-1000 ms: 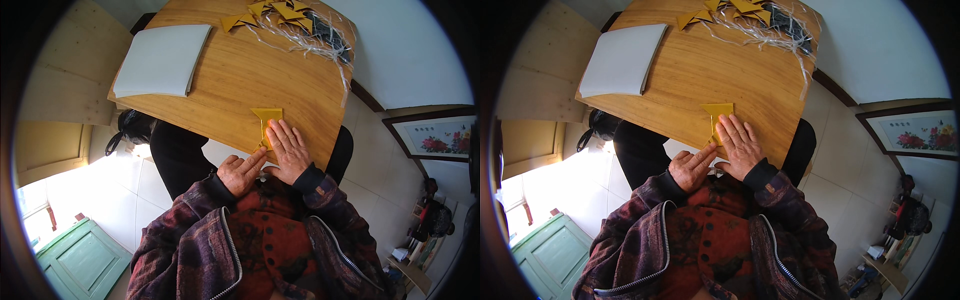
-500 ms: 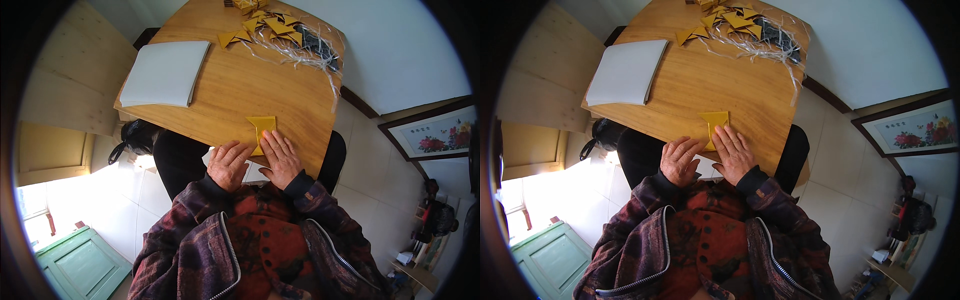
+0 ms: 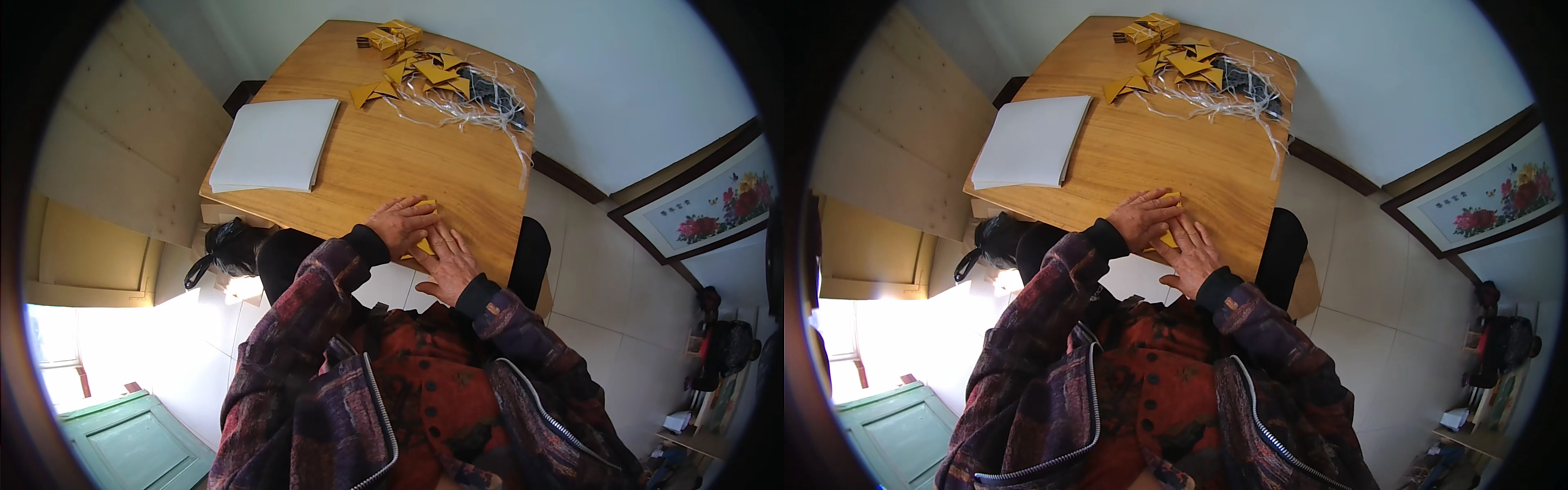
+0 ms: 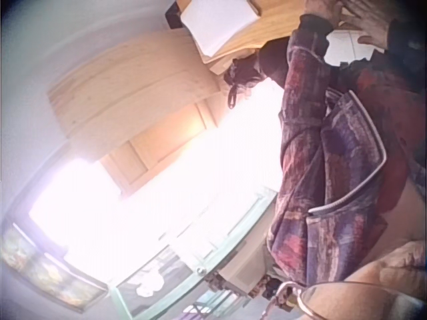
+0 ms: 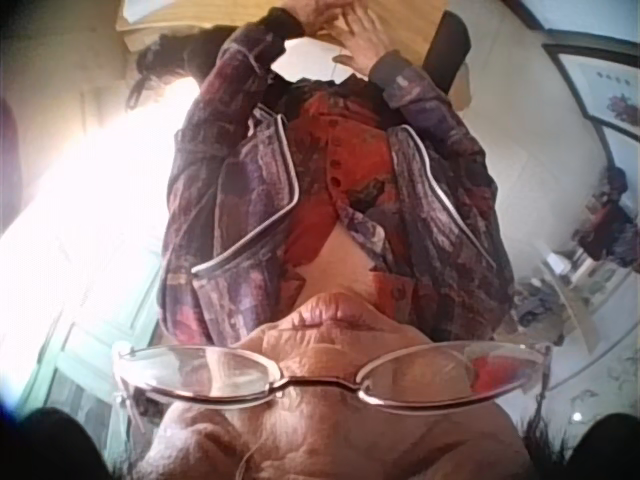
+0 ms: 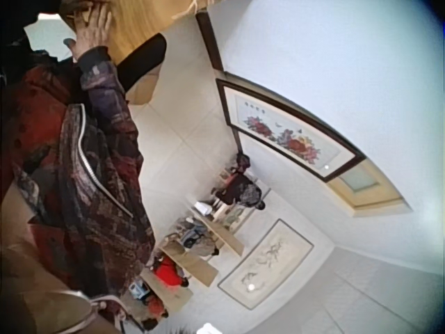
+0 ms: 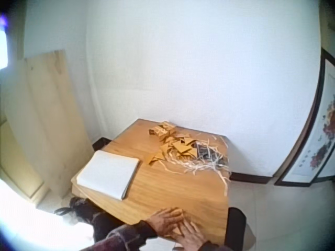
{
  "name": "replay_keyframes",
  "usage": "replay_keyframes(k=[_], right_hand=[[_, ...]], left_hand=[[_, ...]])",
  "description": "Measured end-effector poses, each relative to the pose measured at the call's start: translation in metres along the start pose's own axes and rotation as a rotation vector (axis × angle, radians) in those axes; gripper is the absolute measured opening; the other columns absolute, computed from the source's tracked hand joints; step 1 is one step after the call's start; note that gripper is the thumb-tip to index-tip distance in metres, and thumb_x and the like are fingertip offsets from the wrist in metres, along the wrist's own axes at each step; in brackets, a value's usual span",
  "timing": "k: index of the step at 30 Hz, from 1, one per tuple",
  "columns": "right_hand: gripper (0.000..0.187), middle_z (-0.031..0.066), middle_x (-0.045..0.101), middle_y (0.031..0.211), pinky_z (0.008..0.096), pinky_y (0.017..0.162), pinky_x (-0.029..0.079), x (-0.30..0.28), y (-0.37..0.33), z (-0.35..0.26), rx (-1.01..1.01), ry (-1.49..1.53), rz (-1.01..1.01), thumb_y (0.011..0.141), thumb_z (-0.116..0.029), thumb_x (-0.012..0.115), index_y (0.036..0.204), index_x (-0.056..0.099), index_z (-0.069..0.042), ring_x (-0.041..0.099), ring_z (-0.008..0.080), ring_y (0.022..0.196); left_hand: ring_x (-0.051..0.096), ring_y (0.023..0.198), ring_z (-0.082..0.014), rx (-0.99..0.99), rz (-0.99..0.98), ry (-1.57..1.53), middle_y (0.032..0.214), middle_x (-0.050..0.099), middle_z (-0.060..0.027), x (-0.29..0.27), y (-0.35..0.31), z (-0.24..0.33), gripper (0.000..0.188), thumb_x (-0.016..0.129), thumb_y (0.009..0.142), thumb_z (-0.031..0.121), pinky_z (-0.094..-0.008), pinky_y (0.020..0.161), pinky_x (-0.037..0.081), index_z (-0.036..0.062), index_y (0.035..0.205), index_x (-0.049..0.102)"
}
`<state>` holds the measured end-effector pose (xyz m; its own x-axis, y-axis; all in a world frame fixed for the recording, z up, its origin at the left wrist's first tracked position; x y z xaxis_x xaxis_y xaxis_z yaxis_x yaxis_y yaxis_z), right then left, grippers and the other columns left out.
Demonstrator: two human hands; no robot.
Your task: The person sits on the floor and folds a yellow sheet of paper into a triangular shape using both hands. They press the creases firmly and place the finished piece on a pile of similar folded items on the table.
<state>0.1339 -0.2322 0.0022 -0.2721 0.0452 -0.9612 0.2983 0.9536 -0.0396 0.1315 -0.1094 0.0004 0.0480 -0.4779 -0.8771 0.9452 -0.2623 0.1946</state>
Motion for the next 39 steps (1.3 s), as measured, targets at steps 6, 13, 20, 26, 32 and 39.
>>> replay_keyframes(k=[6, 13, 20, 26, 32, 39], right_hand=[[0.081, 0.0215, 0.023, 0.156, 0.0560, 0.116, 0.018, -0.003, -0.005, -0.006, -0.028, -0.012, 0.064, 0.073, -0.038, 0.079, 0.145, 0.044, -0.028, 0.016, 0.0375, 0.147], [0.078, 0.0161, 0.025, 0.156, 0.0563, 0.115, 0.019, -0.002, -0.033, -0.019, -0.028, 0.057, 0.068, 0.075, -0.033, 0.078, 0.145, 0.045, -0.025, 0.019, 0.0369, 0.146], [0.069, 0.0134, 0.041, 0.149, 0.0495, 0.113, 0.028, -0.013, -0.048, -0.007, 0.072, 0.133, 0.303, 0.078, -0.020, 0.073, 0.139, 0.046, -0.003, 0.033, 0.0319, 0.142], [0.059, 0.0129, 0.047, 0.143, 0.0461, 0.111, 0.032, -0.009, -0.034, -0.015, 0.047, 0.116, 0.360, 0.078, -0.015, 0.072, 0.132, 0.053, -0.002, 0.040, 0.0318, 0.136], [0.026, 0.0122, 0.065, 0.119, 0.0350, 0.092, 0.050, -0.035, -0.033, 0.000, 0.077, 0.375, 0.583, 0.090, -0.006, 0.061, 0.115, 0.065, -0.003, 0.062, 0.0276, 0.112], [0.036, 0.0049, 0.066, 0.112, 0.0288, 0.085, 0.054, -0.040, -0.042, 0.013, 0.328, 1.518, 0.449, 0.104, -0.026, 0.049, 0.121, 0.061, 0.003, 0.063, 0.0126, 0.094]], left_hand=[[0.029, 0.144, -0.0262, -0.021, -0.030, -0.001, 0.151, 0.042, -0.0035, 0.009, -0.003, -0.009, 0.045, 0.050, 0.098, 0.031, -0.0452, 0.116, 0.025, 0.0140, 0.140, 0.050], [0.033, 0.142, -0.0295, 0.042, 0.000, 0.094, 0.148, 0.045, -0.0067, 0.004, -0.004, -0.001, 0.045, 0.053, 0.093, 0.022, -0.0449, 0.113, 0.028, 0.0118, 0.137, 0.053], [0.039, 0.136, -0.0286, -0.061, 0.051, 0.160, 0.146, 0.047, -0.0048, 0.007, -0.008, 0.007, 0.047, 0.060, 0.087, 0.017, -0.0438, 0.107, 0.036, 0.0139, 0.134, 0.056], [0.042, 0.133, -0.0270, -0.241, 0.096, 0.107, 0.145, 0.048, -0.0036, 0.001, -0.031, 0.029, 0.045, 0.059, 0.087, 0.016, -0.0447, 0.104, 0.037, 0.0161, 0.132, 0.058], [0.049, 0.125, -0.0330, -0.335, 0.402, -0.136, 0.140, 0.051, -0.0119, -0.028, -0.062, 0.032, 0.049, 0.064, 0.083, 0.011, -0.0460, 0.100, 0.041, 0.0102, 0.132, 0.057], [0.052, 0.121, -0.0225, -0.501, 0.582, -1.200, 0.135, 0.053, -0.0135, -0.027, -0.099, 0.024, 0.061, 0.069, 0.090, 0.015, -0.0354, 0.094, 0.045, 0.0029, 0.142, 0.040]])
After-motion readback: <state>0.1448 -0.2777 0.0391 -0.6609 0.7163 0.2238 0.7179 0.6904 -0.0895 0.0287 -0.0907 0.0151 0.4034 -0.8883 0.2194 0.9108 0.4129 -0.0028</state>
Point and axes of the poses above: each hand's wrist, its own y-axis towards the middle knuckle, its own x-axis out of the palm, z = x × y, the point moved 7 cm from there along y, towards the middle knuckle
